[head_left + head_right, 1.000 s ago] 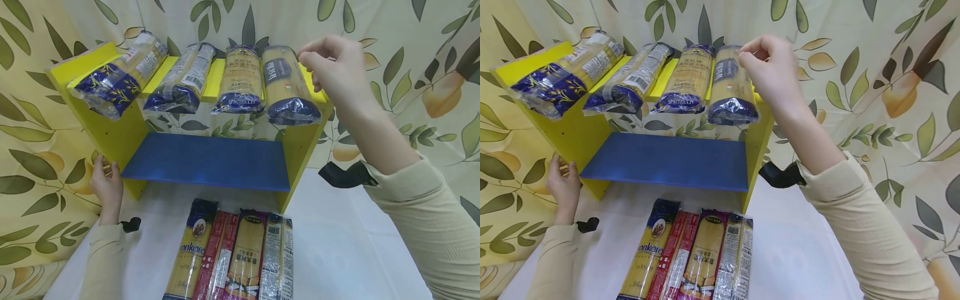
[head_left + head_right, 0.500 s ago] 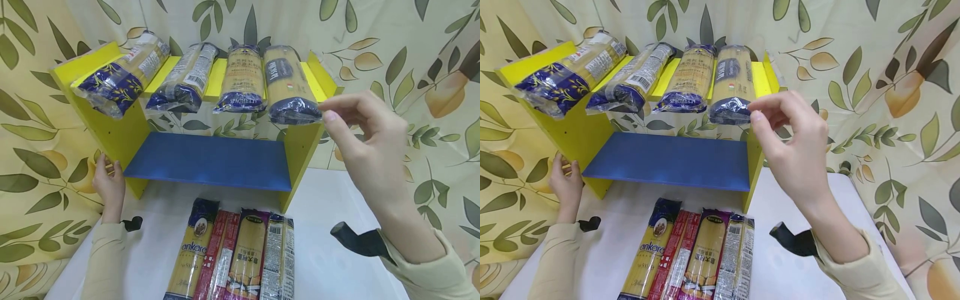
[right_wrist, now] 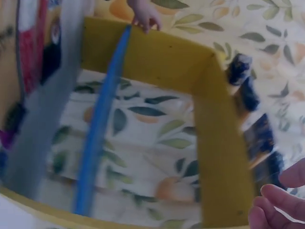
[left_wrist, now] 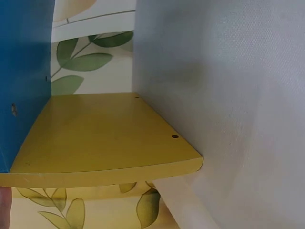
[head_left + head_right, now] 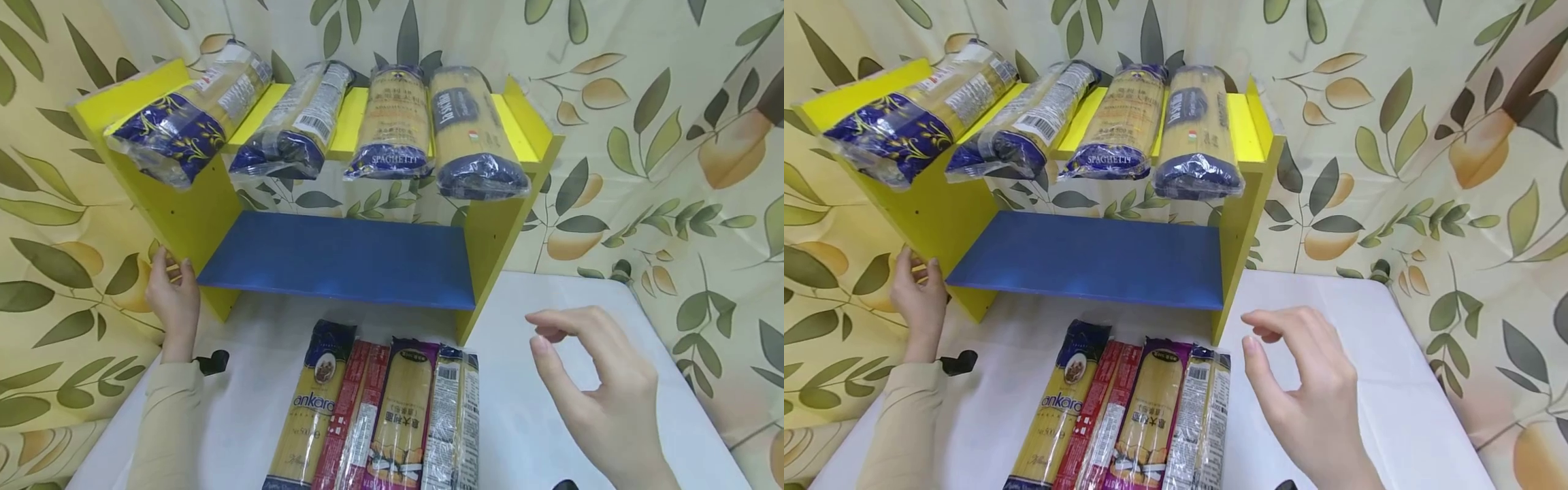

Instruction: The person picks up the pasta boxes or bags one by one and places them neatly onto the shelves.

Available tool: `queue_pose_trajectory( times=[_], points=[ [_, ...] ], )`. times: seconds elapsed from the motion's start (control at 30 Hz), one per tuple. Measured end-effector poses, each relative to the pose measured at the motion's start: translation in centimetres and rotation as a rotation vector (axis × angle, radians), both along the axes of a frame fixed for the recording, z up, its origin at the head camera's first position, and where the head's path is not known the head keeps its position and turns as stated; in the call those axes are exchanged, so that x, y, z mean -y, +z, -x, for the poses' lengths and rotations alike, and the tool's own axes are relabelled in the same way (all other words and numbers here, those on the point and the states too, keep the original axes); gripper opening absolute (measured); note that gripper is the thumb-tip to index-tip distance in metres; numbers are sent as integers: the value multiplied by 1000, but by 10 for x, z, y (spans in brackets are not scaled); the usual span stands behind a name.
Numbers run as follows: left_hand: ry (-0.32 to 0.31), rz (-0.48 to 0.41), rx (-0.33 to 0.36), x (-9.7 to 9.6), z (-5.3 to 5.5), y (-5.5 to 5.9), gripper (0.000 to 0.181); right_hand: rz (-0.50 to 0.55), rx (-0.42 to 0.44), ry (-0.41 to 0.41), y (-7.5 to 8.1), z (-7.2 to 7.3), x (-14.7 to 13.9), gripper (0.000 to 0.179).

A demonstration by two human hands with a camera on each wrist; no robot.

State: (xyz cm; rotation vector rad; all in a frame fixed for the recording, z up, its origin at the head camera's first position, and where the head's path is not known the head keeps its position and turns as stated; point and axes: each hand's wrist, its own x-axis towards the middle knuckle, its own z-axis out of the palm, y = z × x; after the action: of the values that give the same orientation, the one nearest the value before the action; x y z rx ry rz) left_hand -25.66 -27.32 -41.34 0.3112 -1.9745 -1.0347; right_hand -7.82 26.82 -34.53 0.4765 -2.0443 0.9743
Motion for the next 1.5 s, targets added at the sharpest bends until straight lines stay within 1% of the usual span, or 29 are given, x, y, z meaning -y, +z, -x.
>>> queue_pose_trajectory(
  times=[0.03,0.07,0.1,0.13,0.2,0.27,0.3,0.37,0.43,0.47,0.57,0.67,0.73,0.8,0.87,0.93,1.07,1.1,1.23,1.4,1.5],
  points=[
    [6,-2,0,0,0,1,33,-4,37,-32,19,-15,25,26],
    [9,-6,0,0,0,1,32,7,80,-38,33,-28,46,23],
    [11,-9,2,0,0,2,32,-2,146,-89,31,-34,53,24],
    [15,-11,7,0,0,3,31,7,194,-123,32,-40,62,22],
    [15,-12,18,-1,0,3,31,18,294,-182,18,-45,67,24],
    [12,-13,21,-2,1,3,30,19,374,-235,-4,-47,65,25],
    [14,-11,22,-2,2,3,30,-9,414,-287,-16,-47,64,27],
    [18,-7,18,-2,3,1,31,-40,465,-325,-38,-47,61,27],
    [25,-7,10,-1,3,0,31,-85,550,-362,-56,-47,60,27],
    [29,-5,9,-1,3,0,31,-103,602,-368,-64,-47,60,27],
    [32,-9,2,0,3,0,31,-125,811,-356,-81,-46,61,33],
    [31,-9,4,0,4,0,32,-111,1003,-315,-96,-45,62,42],
    [30,-12,3,0,4,0,33,-104,1096,-290,-105,-43,63,48],
    [33,-11,6,0,4,0,33,-115,1155,-275,-114,-42,65,54],
    [33,-12,6,0,4,0,33,-129,1195,-266,-121,-41,66,61],
    [31,-13,7,0,3,0,33,-137,1216,-262,-126,-40,68,69],
    [25,-22,11,-1,3,-1,33,-149,1215,-260,-134,-40,70,79],
    [22,-27,11,-2,3,-1,33,-163,1203,-260,-135,-41,71,81],
    [17,-32,11,-3,2,-1,33,-195,1196,-253,-134,-41,79,91],
    [10,-26,-6,-4,1,0,31,-158,1208,-231,-131,-40,90,103],
    [16,-28,-17,-4,1,1,30,-179,1190,-232,-130,-39,93,107]
  ],
)
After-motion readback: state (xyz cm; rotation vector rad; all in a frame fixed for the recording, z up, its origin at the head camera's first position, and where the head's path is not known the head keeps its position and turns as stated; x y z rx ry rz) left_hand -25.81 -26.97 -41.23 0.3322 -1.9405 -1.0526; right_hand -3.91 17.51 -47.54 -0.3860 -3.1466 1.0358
